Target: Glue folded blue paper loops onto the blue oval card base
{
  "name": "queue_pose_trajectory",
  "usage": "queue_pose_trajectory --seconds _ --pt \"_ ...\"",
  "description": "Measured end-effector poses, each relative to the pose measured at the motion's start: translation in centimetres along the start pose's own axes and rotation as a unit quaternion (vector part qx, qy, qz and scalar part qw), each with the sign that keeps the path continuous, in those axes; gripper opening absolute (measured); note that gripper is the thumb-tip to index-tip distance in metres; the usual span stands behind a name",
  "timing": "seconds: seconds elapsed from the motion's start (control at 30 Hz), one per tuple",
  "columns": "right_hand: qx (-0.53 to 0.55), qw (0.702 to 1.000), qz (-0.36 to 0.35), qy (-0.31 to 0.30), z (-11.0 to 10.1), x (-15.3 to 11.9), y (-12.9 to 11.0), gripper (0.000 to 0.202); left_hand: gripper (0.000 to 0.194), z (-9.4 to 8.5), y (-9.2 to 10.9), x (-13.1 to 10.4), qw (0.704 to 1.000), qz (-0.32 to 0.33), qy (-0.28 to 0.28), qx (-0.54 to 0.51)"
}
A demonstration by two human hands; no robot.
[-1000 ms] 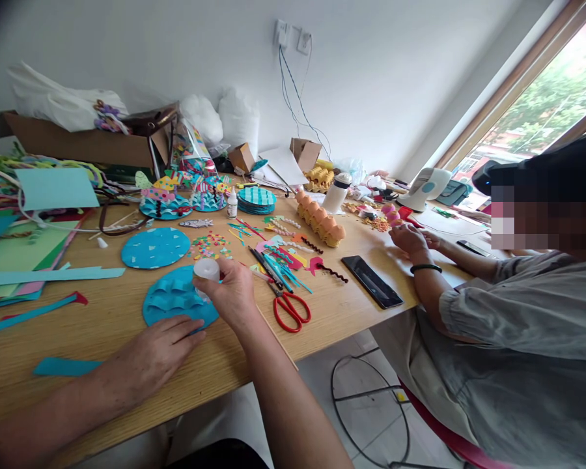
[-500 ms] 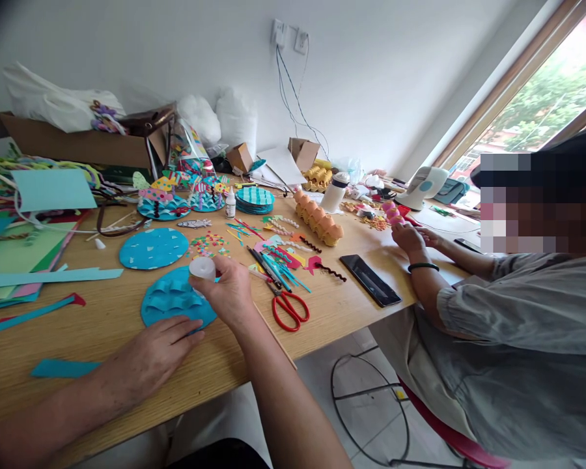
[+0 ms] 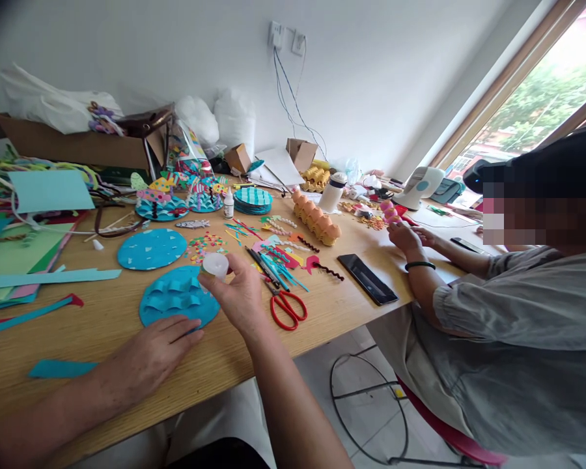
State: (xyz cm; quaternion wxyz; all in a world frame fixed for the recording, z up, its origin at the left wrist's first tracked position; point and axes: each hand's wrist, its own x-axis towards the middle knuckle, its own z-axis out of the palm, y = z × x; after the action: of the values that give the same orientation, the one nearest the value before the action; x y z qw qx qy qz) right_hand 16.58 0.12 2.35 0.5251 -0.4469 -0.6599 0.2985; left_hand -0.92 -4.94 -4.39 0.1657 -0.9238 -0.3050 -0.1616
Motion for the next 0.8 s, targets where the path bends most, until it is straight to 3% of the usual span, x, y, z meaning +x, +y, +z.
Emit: queue_pose_trajectory --seconds 0.27,0.53,0.8 --pt "-0.028 0.999 0.007 0.019 -1.5 -0.4 1.1 0.019 0.04 -0.2 0.0 0.7 0.995 -0.036 -0.076 -0.048" --pt "-0.038 0.999 0.011 0.006 -1.6 -0.6 1.2 0.018 0.035 -0.7 0.2 3.0 0.986 -0.041 -0.159 -0.031" --pt "-0.055 0.999 -0.001 0.004 -1.6 -0.7 1.6 0.017 0.033 0.6 0.6 2.8 0.989 -0.053 -0.135 0.0"
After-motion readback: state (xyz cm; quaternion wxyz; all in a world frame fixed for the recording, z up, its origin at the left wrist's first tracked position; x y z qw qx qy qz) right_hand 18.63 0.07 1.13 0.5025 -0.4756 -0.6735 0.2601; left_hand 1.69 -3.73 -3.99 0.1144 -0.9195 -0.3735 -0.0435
